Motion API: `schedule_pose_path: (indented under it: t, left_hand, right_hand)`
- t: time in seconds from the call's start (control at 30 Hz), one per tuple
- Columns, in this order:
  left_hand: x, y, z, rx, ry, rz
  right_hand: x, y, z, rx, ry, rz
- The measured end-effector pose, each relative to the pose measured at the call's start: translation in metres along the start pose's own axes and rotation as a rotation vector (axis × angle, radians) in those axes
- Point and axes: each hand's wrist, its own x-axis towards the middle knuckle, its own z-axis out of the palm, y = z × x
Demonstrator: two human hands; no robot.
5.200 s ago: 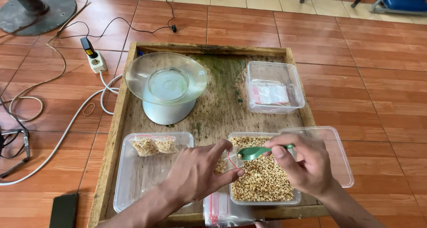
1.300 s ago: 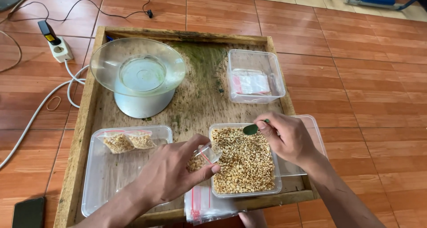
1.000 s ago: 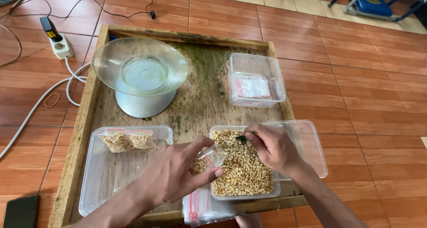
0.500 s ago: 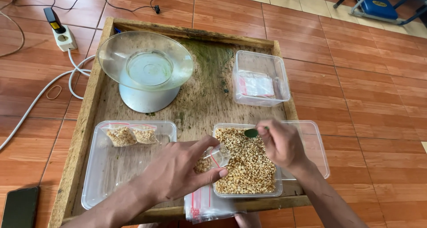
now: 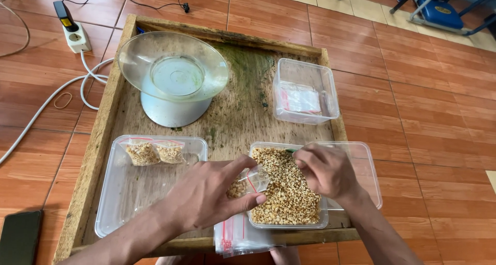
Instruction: A person is manually packaging grains by scooping them from a large container into small plastic bags using a spoon and a small measuring cup.
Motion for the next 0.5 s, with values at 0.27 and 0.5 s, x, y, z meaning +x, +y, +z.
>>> schedule_pose_path:
  t: [0.27,0.5]
  left_hand:
    - [-0.004,0.002,-0.005,-0.027,0.041,0.036]
    - [-0.005,0.0,-0.004,-0.047,0.045,0.048]
  right_hand:
    - [0.028,-0.034,-0.021,0.219,-0.041,0.116]
    - [0.029,-0.029,-0.014,0.011,-0.112,0.052]
